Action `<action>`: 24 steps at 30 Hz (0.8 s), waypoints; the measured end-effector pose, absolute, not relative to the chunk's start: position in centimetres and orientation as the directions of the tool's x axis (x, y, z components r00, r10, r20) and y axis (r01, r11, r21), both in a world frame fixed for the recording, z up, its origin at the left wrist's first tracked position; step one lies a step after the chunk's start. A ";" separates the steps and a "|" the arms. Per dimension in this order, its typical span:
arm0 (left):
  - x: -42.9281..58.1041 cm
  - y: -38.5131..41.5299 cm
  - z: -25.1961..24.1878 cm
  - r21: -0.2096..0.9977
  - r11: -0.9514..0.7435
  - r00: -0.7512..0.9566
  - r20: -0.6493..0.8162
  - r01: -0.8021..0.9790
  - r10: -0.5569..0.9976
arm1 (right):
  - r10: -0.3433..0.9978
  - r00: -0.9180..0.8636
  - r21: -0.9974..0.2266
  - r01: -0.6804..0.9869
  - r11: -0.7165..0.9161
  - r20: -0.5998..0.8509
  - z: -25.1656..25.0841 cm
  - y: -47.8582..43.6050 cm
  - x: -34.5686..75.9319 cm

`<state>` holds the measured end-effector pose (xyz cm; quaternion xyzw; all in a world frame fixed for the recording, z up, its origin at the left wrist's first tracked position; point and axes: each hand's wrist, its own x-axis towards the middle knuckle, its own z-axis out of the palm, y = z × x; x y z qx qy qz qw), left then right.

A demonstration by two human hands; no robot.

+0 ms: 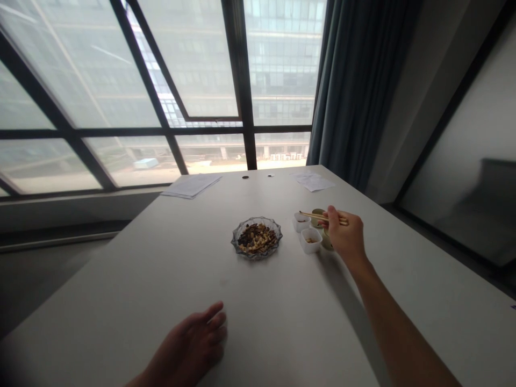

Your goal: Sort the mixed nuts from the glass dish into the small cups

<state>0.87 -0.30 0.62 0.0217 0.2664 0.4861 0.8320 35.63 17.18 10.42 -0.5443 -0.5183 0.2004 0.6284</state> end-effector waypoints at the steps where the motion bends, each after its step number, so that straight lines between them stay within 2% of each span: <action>1: 0.9 -0.3 0.6 0.294 0.527 0.386 -0.421 -0.798 0.820 | 0.817 0.377 -0.889 0.316 0.330 0.437 10.3 17.3 35.7; 9: 0.7 -0.2 0.3 0.286 0.529 0.394 -0.416 -0.799 0.820 | 0.806 0.380 -0.887 0.271 0.373 0.455 10.7 17.0 35.4; 12: 0.7 -0.2 0.4 0.286 0.531 0.396 -0.415 -0.798 0.819 | 0.821 0.345 -0.890 0.196 0.411 0.455 11.0 16.3 34.1; 17: 0.7 -0.3 0.4 0.287 0.531 0.397 -0.413 -0.797 0.820 | 0.909 0.152 -0.920 0.113 0.375 0.389 9.8 15.4 31.1; 24: 0.7 -0.3 0.2 0.292 0.531 0.397 -0.412 -0.795 0.820 | 0.921 -0.090 -0.888 0.246 0.389 0.379 7.3 15.4 29.7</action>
